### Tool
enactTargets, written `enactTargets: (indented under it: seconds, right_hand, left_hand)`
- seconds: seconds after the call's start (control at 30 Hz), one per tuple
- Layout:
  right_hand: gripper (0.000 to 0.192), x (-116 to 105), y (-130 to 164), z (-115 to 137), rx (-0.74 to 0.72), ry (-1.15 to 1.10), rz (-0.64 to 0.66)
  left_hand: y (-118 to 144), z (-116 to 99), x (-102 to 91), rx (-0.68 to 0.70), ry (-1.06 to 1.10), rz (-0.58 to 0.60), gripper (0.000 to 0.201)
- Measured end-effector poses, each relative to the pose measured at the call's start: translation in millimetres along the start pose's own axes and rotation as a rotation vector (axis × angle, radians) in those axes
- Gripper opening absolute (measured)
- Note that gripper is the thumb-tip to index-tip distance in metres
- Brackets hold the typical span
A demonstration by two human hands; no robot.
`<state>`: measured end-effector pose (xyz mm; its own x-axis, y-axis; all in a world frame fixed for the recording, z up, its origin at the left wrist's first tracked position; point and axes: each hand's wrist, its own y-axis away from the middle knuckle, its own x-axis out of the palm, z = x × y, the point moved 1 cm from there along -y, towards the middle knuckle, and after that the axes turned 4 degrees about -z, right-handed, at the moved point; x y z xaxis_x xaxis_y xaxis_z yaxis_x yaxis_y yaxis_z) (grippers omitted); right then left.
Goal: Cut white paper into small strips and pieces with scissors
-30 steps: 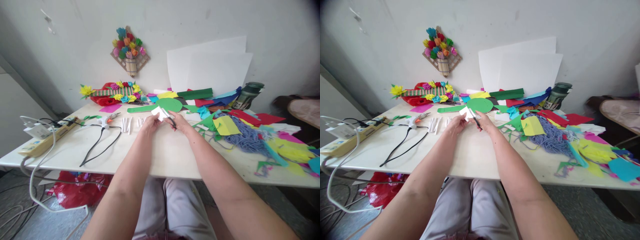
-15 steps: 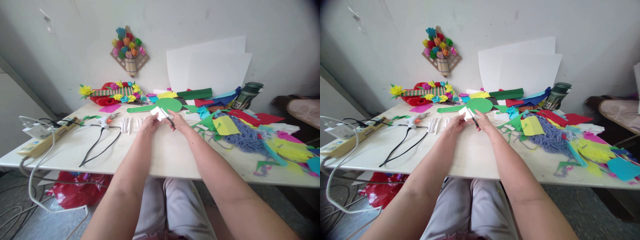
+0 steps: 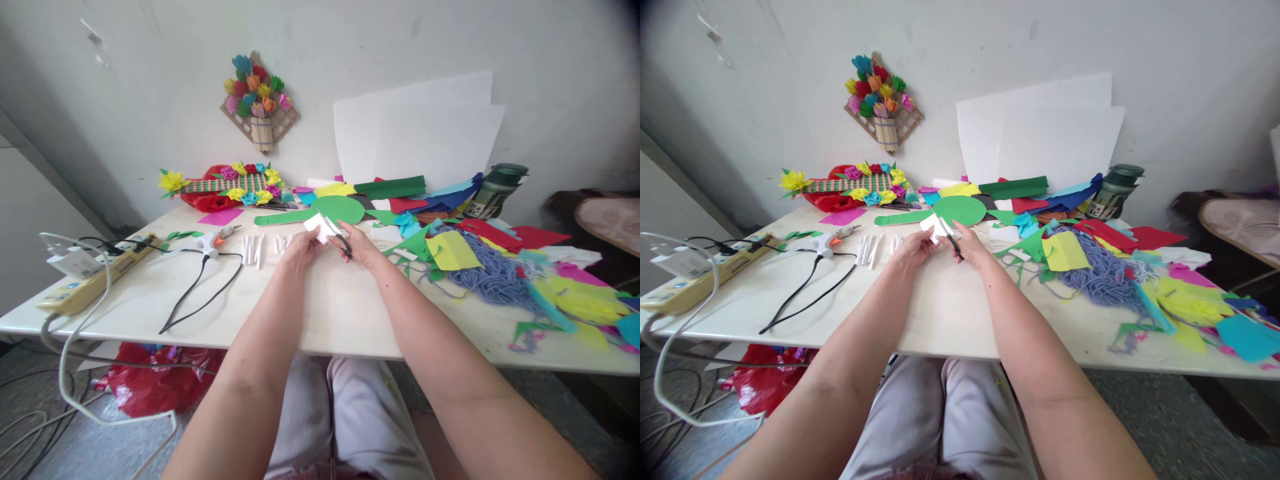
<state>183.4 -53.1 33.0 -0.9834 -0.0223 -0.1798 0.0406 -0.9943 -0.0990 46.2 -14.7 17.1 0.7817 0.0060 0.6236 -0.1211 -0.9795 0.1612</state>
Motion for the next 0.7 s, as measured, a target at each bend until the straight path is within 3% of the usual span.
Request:
enactTargets:
  seconds: [0.33, 0.7]
  right_hand:
    - [0.090, 2.3, -5.9, -1.2, -0.038, 0.065, -0.036]
    - [0.092, 3.0, -5.5, -0.7, -0.036, 0.050, -0.030]
  left_hand:
    - [-3.6, -0.3, -2.6, -0.004, -0.001, -0.021, 0.008]
    - [-4.6, 0.6, -2.9, -0.008, 0.041, -0.012, 0.012]
